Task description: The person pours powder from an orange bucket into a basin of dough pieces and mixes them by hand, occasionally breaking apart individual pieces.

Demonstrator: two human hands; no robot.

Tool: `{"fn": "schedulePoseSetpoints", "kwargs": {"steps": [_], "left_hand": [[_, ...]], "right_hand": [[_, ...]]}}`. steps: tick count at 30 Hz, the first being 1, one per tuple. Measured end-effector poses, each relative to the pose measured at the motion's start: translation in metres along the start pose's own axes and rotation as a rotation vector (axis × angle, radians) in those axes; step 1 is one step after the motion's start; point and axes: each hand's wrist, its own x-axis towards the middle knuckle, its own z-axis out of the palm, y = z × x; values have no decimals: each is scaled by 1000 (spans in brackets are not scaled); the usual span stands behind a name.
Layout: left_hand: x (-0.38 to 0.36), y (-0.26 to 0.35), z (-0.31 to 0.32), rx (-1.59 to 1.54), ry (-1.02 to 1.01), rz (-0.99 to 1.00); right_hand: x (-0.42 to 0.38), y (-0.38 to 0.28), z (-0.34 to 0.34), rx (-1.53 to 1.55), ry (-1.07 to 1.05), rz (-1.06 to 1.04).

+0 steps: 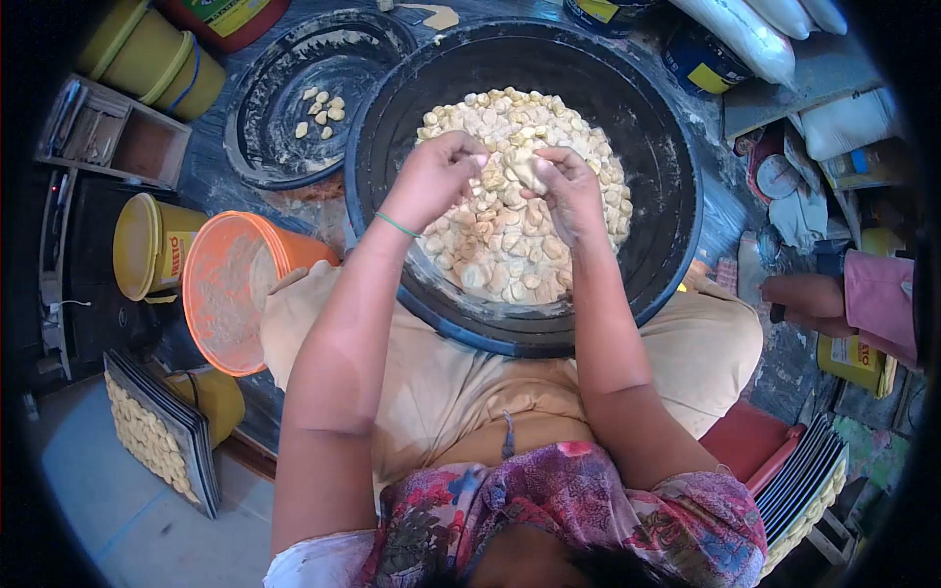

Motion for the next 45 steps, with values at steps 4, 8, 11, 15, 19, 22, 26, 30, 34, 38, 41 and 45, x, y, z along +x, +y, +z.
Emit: {"fn": "schedulePoseSetpoints", "kwargs": {"steps": [4,8,11,15,19,22,26,30,34,38,41,45], "left_hand": [[-9,5,19,-162,-68,109],[-8,2,22,4,-5,77],[-8,9,15,47,122,88],[-5,2,-11,328,241,344],[-6,-10,-8,527,207,318],[-5,-9,-9,562,184,335],[-2,-19,-12,710,191,273],[2,-21,-15,735,87,197],[3,-23,-11,744,15,159],[3,-24,-9,785,-42,116],[4,-30,-8,834,-93,60],[9,-38,-8,800,-149,-48]], "right_hand": [[-8,-5,10,-4,-27,-36],[-8,-11,24,-74,23,-95],[4,-3,17,-109,142,-86],[20,44,-21,-453,33,-107],[16,133,-65,-1109,-386,303],[-58,196,-54,-1633,-408,71],[-56,240,-65,-1343,-454,97],[-22,127,-34,-718,-449,647],[-29,150,-49,-1315,-579,336],[-54,224,-36,-1264,-172,272],[-50,213,-22,-1183,-234,350],[-28,165,-35,-816,-481,-348]]}}
